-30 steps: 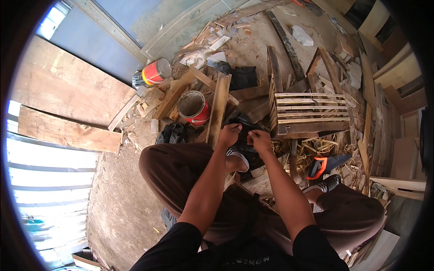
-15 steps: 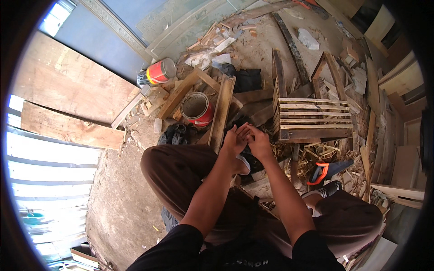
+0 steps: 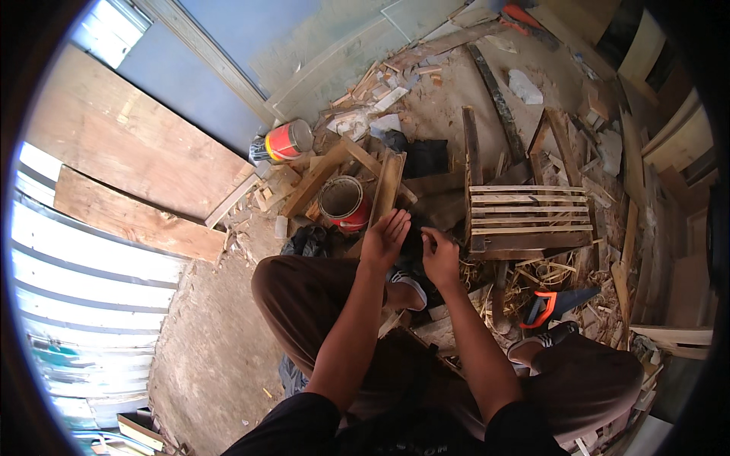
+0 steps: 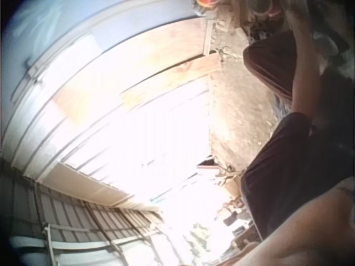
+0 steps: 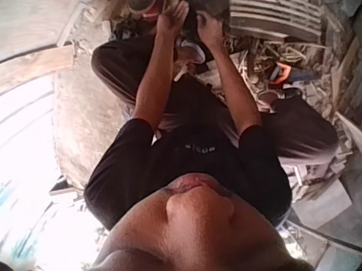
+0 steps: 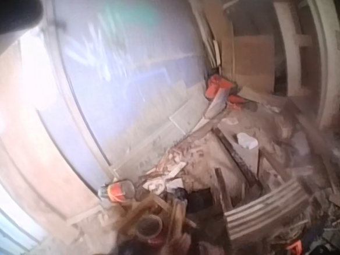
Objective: The person sits on the floor and assembles a wooden crate by hammering nails into the slats and sawing a piece of wood to fit the structure.
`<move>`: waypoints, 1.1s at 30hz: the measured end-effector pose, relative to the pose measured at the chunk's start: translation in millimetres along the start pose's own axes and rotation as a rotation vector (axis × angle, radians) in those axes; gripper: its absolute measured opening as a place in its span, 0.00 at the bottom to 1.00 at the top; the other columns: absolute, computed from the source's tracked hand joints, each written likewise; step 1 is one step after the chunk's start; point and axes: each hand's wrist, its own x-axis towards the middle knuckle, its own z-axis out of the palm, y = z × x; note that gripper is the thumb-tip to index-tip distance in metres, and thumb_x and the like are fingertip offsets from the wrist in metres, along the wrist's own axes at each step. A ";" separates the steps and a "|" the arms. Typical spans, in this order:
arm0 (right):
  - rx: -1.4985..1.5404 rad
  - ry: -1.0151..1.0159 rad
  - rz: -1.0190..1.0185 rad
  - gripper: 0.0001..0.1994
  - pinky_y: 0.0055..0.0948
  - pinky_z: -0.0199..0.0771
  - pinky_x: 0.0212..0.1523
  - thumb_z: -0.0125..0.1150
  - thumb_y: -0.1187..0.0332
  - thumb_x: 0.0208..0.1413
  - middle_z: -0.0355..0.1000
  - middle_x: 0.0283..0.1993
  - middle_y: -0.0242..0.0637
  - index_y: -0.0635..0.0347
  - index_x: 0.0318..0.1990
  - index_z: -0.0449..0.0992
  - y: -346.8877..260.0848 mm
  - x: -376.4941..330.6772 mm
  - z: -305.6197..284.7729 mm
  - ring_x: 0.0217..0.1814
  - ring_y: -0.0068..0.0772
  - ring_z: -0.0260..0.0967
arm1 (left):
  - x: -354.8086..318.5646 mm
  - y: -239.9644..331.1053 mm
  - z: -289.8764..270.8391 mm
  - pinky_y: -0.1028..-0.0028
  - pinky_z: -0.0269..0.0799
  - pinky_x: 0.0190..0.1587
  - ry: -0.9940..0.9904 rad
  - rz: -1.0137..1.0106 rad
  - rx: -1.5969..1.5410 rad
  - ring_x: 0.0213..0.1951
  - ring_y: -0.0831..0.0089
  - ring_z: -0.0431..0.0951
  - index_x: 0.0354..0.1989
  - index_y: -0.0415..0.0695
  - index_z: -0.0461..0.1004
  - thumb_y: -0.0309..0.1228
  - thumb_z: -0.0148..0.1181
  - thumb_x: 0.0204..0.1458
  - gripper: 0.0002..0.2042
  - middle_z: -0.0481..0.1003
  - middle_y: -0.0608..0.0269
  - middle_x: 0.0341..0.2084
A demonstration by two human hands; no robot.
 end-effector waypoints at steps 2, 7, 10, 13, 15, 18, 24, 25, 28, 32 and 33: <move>0.015 -0.004 -0.037 0.11 0.40 0.81 0.45 0.63 0.76 0.63 0.80 0.52 0.49 0.62 0.52 0.82 -25.0 0.6 -11.7 0.47 0.51 0.82 | -14.0 3.8 14.3 0.57 0.65 0.75 -0.009 -0.024 -0.066 0.71 0.52 0.67 0.71 0.30 0.60 0.40 0.37 0.76 0.26 0.66 0.41 0.69; 0.021 0.028 -0.218 0.11 0.41 0.80 0.40 0.65 0.77 0.62 0.79 0.45 0.48 0.62 0.50 0.83 -33.8 7.0 -21.2 0.44 0.49 0.81 | -33.9 -2.3 37.0 0.58 0.63 0.75 -0.088 -0.081 -0.055 0.72 0.54 0.65 0.71 0.31 0.60 0.43 0.35 0.77 0.28 0.66 0.44 0.70; 0.001 0.065 -0.246 0.11 0.43 0.79 0.41 0.65 0.78 0.60 0.78 0.45 0.49 0.63 0.50 0.83 -35.7 7.3 -26.4 0.43 0.53 0.80 | -45.0 -4.3 42.9 0.59 0.62 0.75 -0.118 -0.092 -0.019 0.72 0.56 0.66 0.72 0.32 0.61 0.43 0.37 0.76 0.27 0.66 0.45 0.70; -0.002 0.102 -0.278 0.11 0.45 0.79 0.41 0.66 0.79 0.59 0.77 0.45 0.50 0.63 0.49 0.83 -37.6 8.5 -32.7 0.44 0.55 0.79 | -53.8 -4.8 53.0 0.58 0.63 0.75 -0.136 -0.075 0.035 0.72 0.57 0.66 0.72 0.31 0.61 0.42 0.37 0.76 0.27 0.66 0.46 0.71; 0.011 0.095 -0.262 0.11 0.45 0.79 0.42 0.66 0.80 0.59 0.77 0.45 0.51 0.63 0.49 0.83 -44.7 7.7 -35.2 0.44 0.56 0.79 | -56.8 -2.5 54.6 0.58 0.63 0.75 -0.153 -0.056 0.072 0.72 0.57 0.66 0.72 0.31 0.61 0.41 0.38 0.76 0.27 0.66 0.46 0.71; 0.043 0.111 -0.283 0.11 0.45 0.79 0.41 0.66 0.79 0.59 0.77 0.45 0.50 0.63 0.49 0.83 -44.7 8.2 -37.0 0.44 0.56 0.79 | -57.2 -2.6 57.4 0.59 0.63 0.75 -0.188 -0.060 0.090 0.72 0.58 0.66 0.72 0.31 0.60 0.40 0.40 0.75 0.26 0.66 0.46 0.71; 0.008 0.124 -0.251 0.11 0.44 0.80 0.42 0.67 0.77 0.60 0.77 0.44 0.47 0.61 0.50 0.85 -49.2 6.4 -36.2 0.43 0.55 0.80 | -55.5 -0.6 51.2 0.61 0.63 0.74 -0.271 -0.084 0.109 0.71 0.59 0.67 0.74 0.32 0.58 0.40 0.45 0.74 0.28 0.65 0.47 0.72; 0.000 0.127 -0.264 0.11 0.45 0.80 0.42 0.67 0.77 0.60 0.77 0.44 0.47 0.61 0.49 0.85 -48.0 6.5 -35.7 0.43 0.55 0.80 | -55.2 -0.7 50.5 0.61 0.63 0.74 -0.276 -0.090 0.106 0.71 0.59 0.67 0.74 0.32 0.57 0.40 0.45 0.74 0.28 0.65 0.46 0.72; -0.021 0.127 -0.280 0.08 0.46 0.80 0.42 0.67 0.76 0.60 0.77 0.44 0.46 0.62 0.46 0.84 -45.9 6.6 -34.1 0.43 0.56 0.79 | -53.9 0.1 48.3 0.61 0.62 0.74 -0.286 -0.107 0.100 0.71 0.59 0.67 0.74 0.31 0.57 0.41 0.45 0.74 0.29 0.65 0.45 0.72; -0.027 0.084 -0.228 0.05 0.50 0.79 0.44 0.65 0.76 0.61 0.75 0.45 0.47 0.63 0.43 0.80 -47.4 7.7 -33.9 0.45 0.60 0.78 | -53.3 -0.4 48.7 0.59 0.63 0.74 -0.272 -0.110 0.100 0.70 0.55 0.68 0.73 0.31 0.59 0.42 0.43 0.75 0.28 0.66 0.43 0.70; -0.025 0.068 -0.213 0.04 0.51 0.78 0.44 0.64 0.76 0.62 0.75 0.45 0.48 0.64 0.42 0.79 -47.8 8.2 -34.0 0.46 0.61 0.77 | -53.8 -0.3 49.2 0.59 0.63 0.74 -0.269 -0.114 0.101 0.70 0.55 0.68 0.73 0.31 0.59 0.42 0.43 0.75 0.28 0.66 0.43 0.71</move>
